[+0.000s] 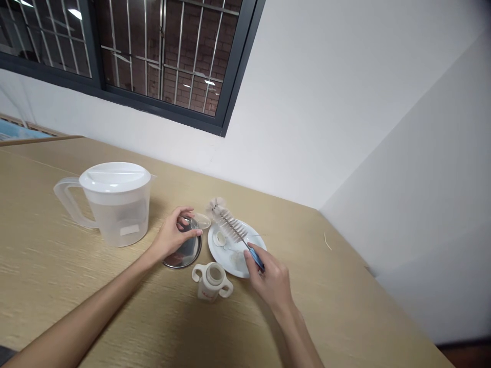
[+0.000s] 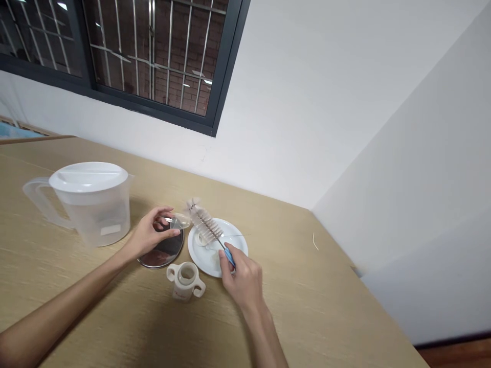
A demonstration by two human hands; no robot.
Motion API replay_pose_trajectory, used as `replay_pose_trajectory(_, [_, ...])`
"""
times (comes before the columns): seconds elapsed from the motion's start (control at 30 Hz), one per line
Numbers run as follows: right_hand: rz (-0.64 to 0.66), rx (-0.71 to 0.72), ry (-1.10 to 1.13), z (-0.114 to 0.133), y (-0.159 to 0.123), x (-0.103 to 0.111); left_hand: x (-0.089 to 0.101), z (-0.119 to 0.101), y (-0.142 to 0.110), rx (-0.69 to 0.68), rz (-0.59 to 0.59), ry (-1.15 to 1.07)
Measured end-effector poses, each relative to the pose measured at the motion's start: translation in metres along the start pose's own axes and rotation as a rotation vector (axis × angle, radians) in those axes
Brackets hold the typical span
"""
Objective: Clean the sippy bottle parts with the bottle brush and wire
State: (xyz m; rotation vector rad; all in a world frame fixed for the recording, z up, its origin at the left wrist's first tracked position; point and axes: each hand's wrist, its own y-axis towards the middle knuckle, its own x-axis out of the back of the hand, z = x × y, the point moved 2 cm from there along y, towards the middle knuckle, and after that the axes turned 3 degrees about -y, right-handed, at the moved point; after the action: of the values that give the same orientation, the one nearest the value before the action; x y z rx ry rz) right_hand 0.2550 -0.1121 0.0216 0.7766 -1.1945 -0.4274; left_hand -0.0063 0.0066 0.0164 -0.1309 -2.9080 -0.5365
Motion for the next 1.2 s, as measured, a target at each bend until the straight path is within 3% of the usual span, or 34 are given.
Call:
replay_pose_trajectory(0.23, [0.068,-0.021,-0.044,-0.0023,-0.0013,-0.0056,0.0000,-0.0057,-0.0011,-0.007,-0.018,-0.004])
replay_pose_trajectory(0.47, [0.005,-0.030,0.015,-0.0030,-0.0006,-0.0017,-0.0006,-0.0025,-0.0008,0.000,-0.042,-0.033])
replay_pose_trajectory(0.7, [0.100,0.014,-0.012,-0.0028,-0.0037,-0.0065,-0.0008,0.0015,0.0007,-0.037,-0.046,-0.053])
replay_pose_trajectory(0.93, [0.042,-0.003,-0.001,-0.0031,-0.0010,-0.0025,-0.0043,0.0028,-0.0023,-0.022,-0.005,-0.101])
replay_pose_trajectory(1.1, [0.132,0.049,0.028,-0.0012,-0.0017,-0.0022,-0.0027,0.0031,-0.0026,-0.102,-0.004,-0.113])
replay_pose_trajectory(1.2, [0.146,0.023,-0.009,-0.0057,-0.0017,-0.0022,0.0004,0.0012,-0.0031,-0.175,-0.015,-0.012])
